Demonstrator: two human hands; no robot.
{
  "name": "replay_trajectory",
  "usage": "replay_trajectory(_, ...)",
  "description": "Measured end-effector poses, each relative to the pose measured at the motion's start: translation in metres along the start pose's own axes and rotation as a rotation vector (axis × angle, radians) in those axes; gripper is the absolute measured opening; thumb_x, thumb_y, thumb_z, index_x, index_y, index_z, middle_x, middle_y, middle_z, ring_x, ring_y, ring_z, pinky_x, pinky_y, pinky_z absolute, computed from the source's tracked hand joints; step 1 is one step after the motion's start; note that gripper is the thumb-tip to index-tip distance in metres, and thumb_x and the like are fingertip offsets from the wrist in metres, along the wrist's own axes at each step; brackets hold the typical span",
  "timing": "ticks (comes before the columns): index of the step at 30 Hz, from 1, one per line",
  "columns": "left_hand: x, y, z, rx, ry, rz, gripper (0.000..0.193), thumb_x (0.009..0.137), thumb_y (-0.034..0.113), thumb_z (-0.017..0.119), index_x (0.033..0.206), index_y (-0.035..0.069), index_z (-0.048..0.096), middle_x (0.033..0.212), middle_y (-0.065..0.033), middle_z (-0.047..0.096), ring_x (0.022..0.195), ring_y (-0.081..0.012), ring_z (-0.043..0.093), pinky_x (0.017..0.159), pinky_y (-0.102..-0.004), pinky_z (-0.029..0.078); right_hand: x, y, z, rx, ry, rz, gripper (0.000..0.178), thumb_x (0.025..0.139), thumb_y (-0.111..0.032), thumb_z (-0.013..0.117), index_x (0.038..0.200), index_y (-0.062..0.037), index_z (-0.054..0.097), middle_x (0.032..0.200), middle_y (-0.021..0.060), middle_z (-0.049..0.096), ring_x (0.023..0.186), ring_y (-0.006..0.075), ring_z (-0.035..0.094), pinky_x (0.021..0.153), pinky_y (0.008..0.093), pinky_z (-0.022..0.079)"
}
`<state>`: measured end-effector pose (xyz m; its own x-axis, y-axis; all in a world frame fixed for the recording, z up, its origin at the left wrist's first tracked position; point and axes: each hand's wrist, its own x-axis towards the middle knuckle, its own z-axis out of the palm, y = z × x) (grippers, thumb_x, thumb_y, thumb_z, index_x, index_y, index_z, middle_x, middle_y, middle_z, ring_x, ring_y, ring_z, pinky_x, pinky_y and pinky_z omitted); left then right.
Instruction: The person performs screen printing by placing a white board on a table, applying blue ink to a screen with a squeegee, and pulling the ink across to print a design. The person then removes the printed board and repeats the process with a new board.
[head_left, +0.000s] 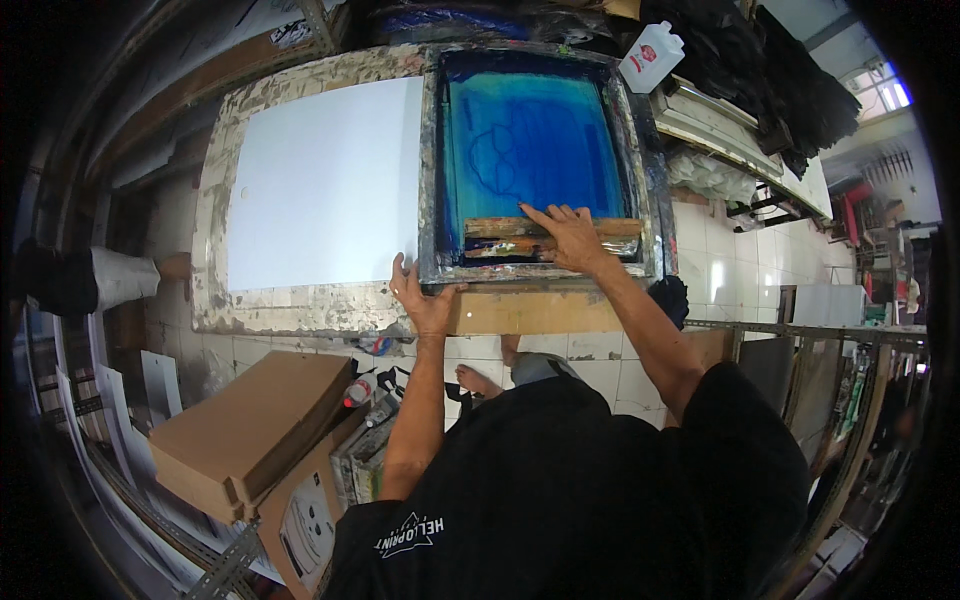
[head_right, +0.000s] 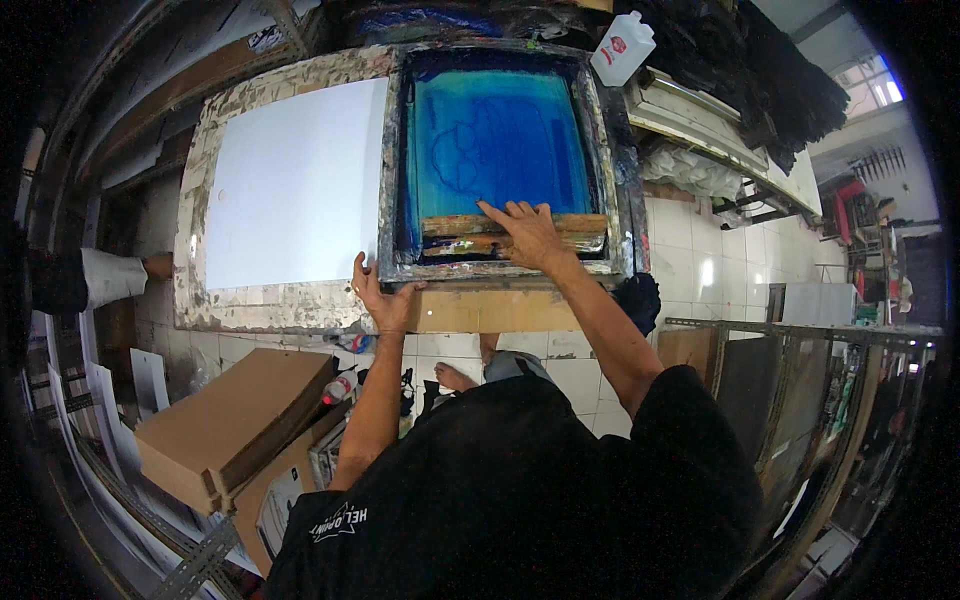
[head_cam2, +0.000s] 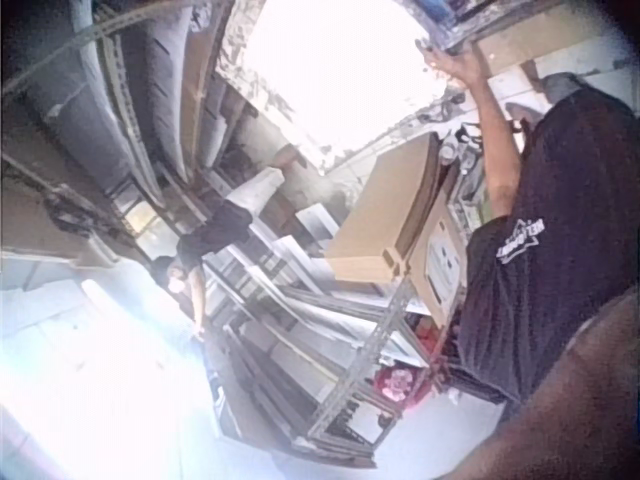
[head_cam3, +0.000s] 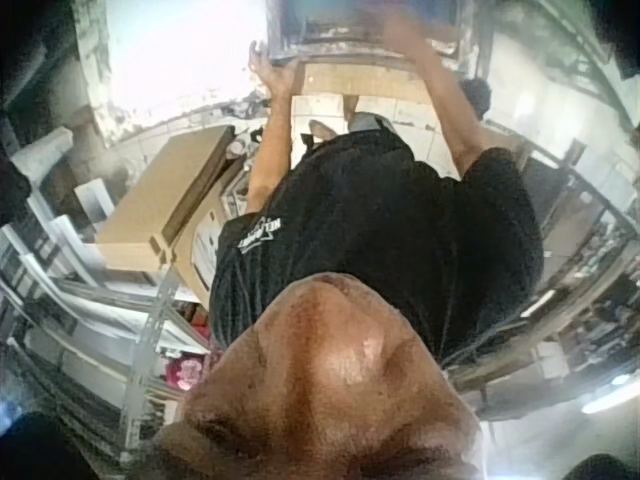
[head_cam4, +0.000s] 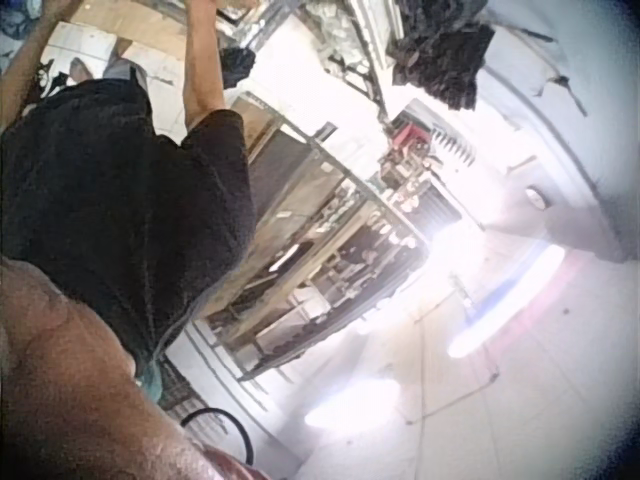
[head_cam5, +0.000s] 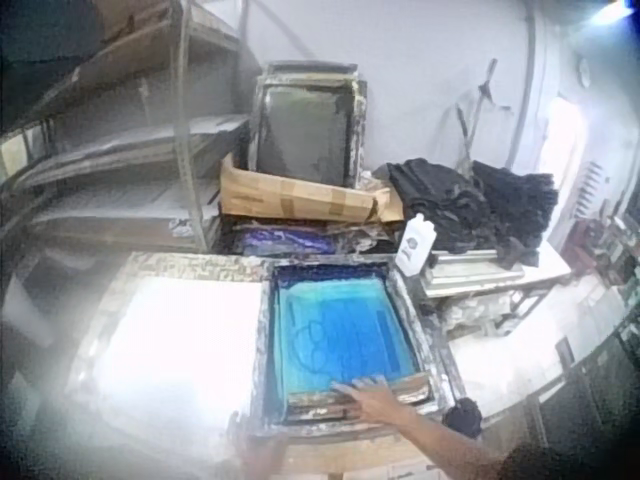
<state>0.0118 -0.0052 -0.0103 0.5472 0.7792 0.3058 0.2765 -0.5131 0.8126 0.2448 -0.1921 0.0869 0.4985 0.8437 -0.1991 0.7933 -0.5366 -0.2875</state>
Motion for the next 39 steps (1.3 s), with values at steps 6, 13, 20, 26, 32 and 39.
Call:
replay_trajectory(6, -0.001, 0.002, -0.001, -0.003, 0.003, -0.002, 0.072, 0.056, 0.007, 0.085, 0.121, -0.008, 0.060, 0.148, -0.0192, 0.042, 0.120, -0.0369, 0.044, 0.103, -0.0463, 0.042, 0.012, 0.010, 0.028, 0.051, 0.373, -0.095, 0.075, 0.064, -0.012, 0.074, 0.136, -0.0128, 0.056, 0.110, 0.0099, 0.053, 0.105, 0.0298, 0.047, 0.092, 0.0497, 0.030)
replay_trajectory(13, 0.001, 0.004, -0.002, -0.016, 0.006, -0.004, 0.074, 0.056, 0.008, 0.085, 0.125, -0.005, 0.061, 0.147, -0.0206, 0.042, 0.123, -0.0385, 0.043, 0.103, -0.0473, 0.041, 0.097, 0.050, 0.001, -0.001, 0.495, -0.106, 0.075, 0.060, -0.015, 0.075, 0.134, -0.0133, 0.059, 0.109, 0.0084, 0.054, 0.107, 0.0287, 0.049, 0.095, 0.0481, 0.030)
replay_trajectory(20, 0.001, 0.008, -0.005, -0.006, 0.013, -0.036, 0.080, 0.056, 0.010, 0.090, 0.130, 0.003, 0.061, 0.147, -0.0204, 0.043, 0.128, -0.0383, 0.042, 0.103, -0.0471, 0.041, 0.183, 0.090, -0.012, -0.050, 0.538, -0.123, 0.080, 0.061, -0.018, 0.079, 0.138, -0.0157, 0.057, 0.114, 0.0085, 0.055, 0.112, 0.0284, 0.049, 0.101, 0.0475, 0.029)
replay_trajectory(26, -0.001, 0.003, -0.006, 0.012, -0.030, -0.054, 0.082, 0.061, 0.016, 0.090, 0.136, 0.005, 0.060, 0.150, -0.0206, 0.037, 0.130, -0.0362, 0.041, 0.105, -0.0455, 0.039, 0.263, 0.136, -0.025, -0.145, 0.640, -0.130, 0.076, 0.064, -0.022, 0.080, 0.137, -0.0207, 0.058, 0.115, 0.0057, 0.056, 0.114, 0.0272, 0.050, 0.099, 0.0502, 0.029)
replay_trajectory(32, -0.007, 0.001, -0.005, -0.094, 0.009, -0.079, 0.077, 0.067, 0.019, 0.089, 0.135, 0.001, 0.059, 0.150, -0.0191, 0.037, 0.126, -0.0304, 0.045, 0.106, -0.0424, 0.040, 0.330, 0.153, -0.047, -0.304, 0.750, -0.111, 0.059, 0.080, -0.052, 0.067, 0.124, -0.0127, 0.068, 0.111, 0.0156, 0.067, 0.099, 0.0326, 0.058, 0.092, 0.0493, 0.041)
replay_trajectory(39, -0.003, 0.005, -0.001, -0.090, 0.030, -0.070, 0.079, 0.066, 0.016, 0.088, 0.138, 0.003, 0.056, 0.146, -0.0212, 0.037, 0.126, -0.0343, 0.046, 0.106, -0.0456, 0.041, 0.374, 0.175, -0.087, -0.128, 0.468, -0.091, 0.068, 0.077, -0.040, 0.077, 0.140, -0.0208, 0.058, 0.141, 0.0225, 0.056, 0.132, 0.0403, 0.048, 0.108, 0.0541, 0.033)
